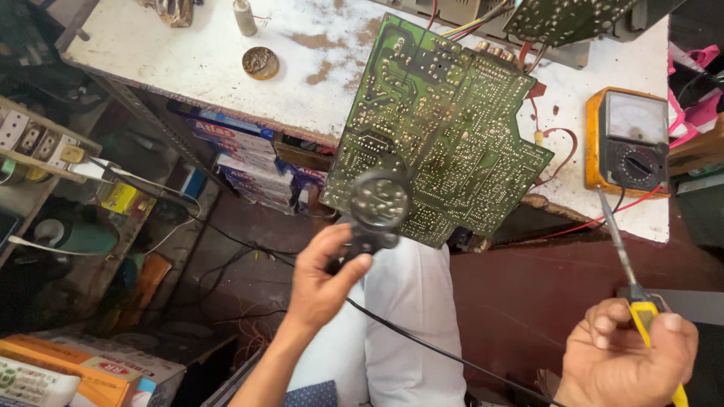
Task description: The person holds a magnifying glass over a green circuit board and uses a yellow probe to touch various points on the board. They repeatedly move the magnifier and probe across different areas while seated at a cluttered workbench.
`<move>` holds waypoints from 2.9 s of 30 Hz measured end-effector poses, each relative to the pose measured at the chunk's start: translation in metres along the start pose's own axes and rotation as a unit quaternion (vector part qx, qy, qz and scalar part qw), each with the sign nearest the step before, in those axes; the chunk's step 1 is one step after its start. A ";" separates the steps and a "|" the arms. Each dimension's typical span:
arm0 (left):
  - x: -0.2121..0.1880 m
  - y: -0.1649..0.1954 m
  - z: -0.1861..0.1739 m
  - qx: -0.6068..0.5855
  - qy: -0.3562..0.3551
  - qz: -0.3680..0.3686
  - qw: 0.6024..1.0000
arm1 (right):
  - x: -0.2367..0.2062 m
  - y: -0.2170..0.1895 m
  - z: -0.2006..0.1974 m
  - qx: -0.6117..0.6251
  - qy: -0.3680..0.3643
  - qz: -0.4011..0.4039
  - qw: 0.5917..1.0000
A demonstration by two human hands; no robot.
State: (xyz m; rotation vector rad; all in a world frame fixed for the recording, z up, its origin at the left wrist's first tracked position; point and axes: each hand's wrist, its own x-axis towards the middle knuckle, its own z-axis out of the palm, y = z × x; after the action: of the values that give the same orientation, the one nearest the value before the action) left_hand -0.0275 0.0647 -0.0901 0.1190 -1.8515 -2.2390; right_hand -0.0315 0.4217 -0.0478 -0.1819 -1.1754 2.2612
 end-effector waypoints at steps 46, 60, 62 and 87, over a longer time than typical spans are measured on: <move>0.022 0.013 0.073 -0.028 -0.078 0.053 0.995 | 0.148 0.013 0.043 -0.587 -0.062 -0.353 0.726; 0.018 -0.011 0.083 -0.073 -0.079 0.126 0.986 | 0.208 0.051 0.072 -0.593 -0.047 -0.350 0.723; 0.019 -0.012 0.084 -0.067 -0.072 0.121 0.988 | 0.215 0.059 0.077 -0.609 -0.032 -0.341 0.715; 0.023 0.002 0.091 -0.050 -0.079 0.093 0.991 | 0.122 -0.076 -0.069 -0.449 0.037 -0.086 0.888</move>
State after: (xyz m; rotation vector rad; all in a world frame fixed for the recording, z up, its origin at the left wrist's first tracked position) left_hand -0.0688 0.1462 -0.0688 -0.2451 -1.7396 -2.2617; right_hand -0.0742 0.5714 -0.0124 -0.4847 -2.0215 1.3900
